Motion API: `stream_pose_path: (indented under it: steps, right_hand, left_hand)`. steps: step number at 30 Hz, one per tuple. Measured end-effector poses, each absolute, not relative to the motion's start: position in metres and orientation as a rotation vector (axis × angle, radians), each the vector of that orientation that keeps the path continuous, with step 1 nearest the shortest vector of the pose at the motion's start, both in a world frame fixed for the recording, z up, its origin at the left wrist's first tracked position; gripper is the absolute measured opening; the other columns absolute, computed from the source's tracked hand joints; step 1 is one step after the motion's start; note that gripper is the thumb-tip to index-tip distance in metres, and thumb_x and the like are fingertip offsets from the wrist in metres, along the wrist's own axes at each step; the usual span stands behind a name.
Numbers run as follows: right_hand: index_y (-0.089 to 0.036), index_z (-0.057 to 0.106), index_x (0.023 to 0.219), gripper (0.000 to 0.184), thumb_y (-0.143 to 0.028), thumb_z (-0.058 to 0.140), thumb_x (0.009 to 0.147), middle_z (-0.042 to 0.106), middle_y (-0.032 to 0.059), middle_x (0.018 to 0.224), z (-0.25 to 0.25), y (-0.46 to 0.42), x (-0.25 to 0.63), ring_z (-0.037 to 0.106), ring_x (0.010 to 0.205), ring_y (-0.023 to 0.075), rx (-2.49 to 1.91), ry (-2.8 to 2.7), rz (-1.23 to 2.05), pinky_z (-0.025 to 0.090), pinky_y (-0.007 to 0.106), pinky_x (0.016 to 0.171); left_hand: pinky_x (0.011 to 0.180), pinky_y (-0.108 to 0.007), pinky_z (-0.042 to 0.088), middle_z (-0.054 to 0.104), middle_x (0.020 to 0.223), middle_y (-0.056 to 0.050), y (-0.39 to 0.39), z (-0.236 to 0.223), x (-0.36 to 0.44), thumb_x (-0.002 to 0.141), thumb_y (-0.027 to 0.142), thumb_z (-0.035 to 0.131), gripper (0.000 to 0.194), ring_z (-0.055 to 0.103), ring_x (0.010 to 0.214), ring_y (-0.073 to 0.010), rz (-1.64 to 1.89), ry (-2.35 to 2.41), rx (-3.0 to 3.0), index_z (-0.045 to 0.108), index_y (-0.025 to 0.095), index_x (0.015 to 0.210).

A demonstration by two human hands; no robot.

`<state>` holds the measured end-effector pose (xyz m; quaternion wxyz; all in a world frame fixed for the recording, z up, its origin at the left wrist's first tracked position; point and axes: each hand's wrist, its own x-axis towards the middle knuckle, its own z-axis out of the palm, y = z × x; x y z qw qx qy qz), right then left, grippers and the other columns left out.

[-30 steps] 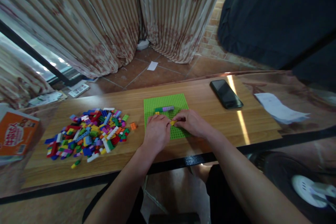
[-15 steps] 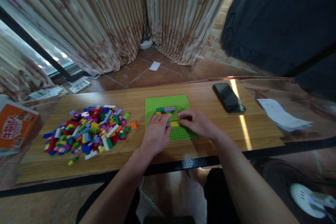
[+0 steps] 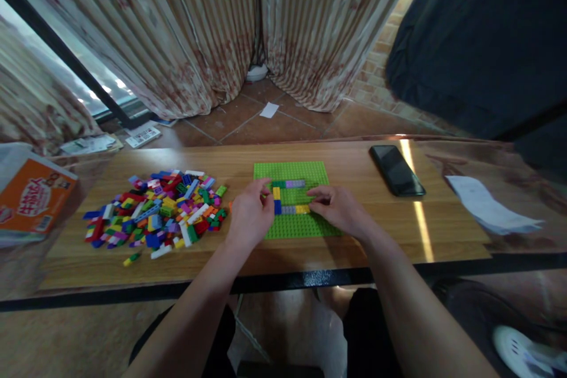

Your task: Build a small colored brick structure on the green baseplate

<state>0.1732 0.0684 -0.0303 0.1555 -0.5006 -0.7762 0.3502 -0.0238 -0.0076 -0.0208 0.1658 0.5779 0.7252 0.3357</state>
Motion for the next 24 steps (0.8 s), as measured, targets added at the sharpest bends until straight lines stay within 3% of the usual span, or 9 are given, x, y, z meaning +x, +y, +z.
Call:
stream_pose_path:
  steps: [6, 18, 24]
  right_hand:
    - [-0.018, 0.074, 0.102, 0.027, -0.017, 0.067, 0.077, 0.076, 0.0034, 0.078, -0.03, 0.069, 0.171, 0.068, 0.068, 0.0161, -1.453, -2.199, 1.001, 0.049, 0.026, 0.064]
    - [-0.018, 0.075, 0.101, 0.028, -0.016, 0.066, 0.074, 0.073, 0.002, 0.073, -0.036, 0.071, 0.169, 0.064, 0.063, 0.0145, -1.489, -2.166, 1.029, 0.045, 0.025, 0.058]
    - [-0.018, 0.075, 0.1, 0.029, -0.014, 0.067, 0.073, 0.072, 0.001, 0.07, -0.034, 0.071, 0.168, 0.063, 0.061, 0.0139, -1.49, -2.15, 1.024, 0.045, 0.024, 0.058]
  left_hand:
    - [0.07, -0.028, 0.05, 0.074, 0.084, -0.006, -0.007, -0.017, -0.024, 0.086, 0.016, 0.056, 0.031, 0.069, 0.075, -0.0184, 0.73, 2.104, 1.565, 0.064, 0.014, 0.116]
    - [0.066, -0.029, 0.047, 0.073, 0.079, -0.003, -0.008, -0.023, -0.018, 0.086, 0.024, 0.061, 0.035, 0.067, 0.072, -0.0196, 0.612, 2.134, 1.619, 0.062, 0.018, 0.12]
    - [0.082, -0.035, 0.049, 0.07, 0.092, -0.006, -0.011, -0.028, -0.01, 0.083, 0.028, 0.066, 0.033, 0.064, 0.09, -0.0227, 0.735, 2.203, 1.788, 0.065, 0.018, 0.115]
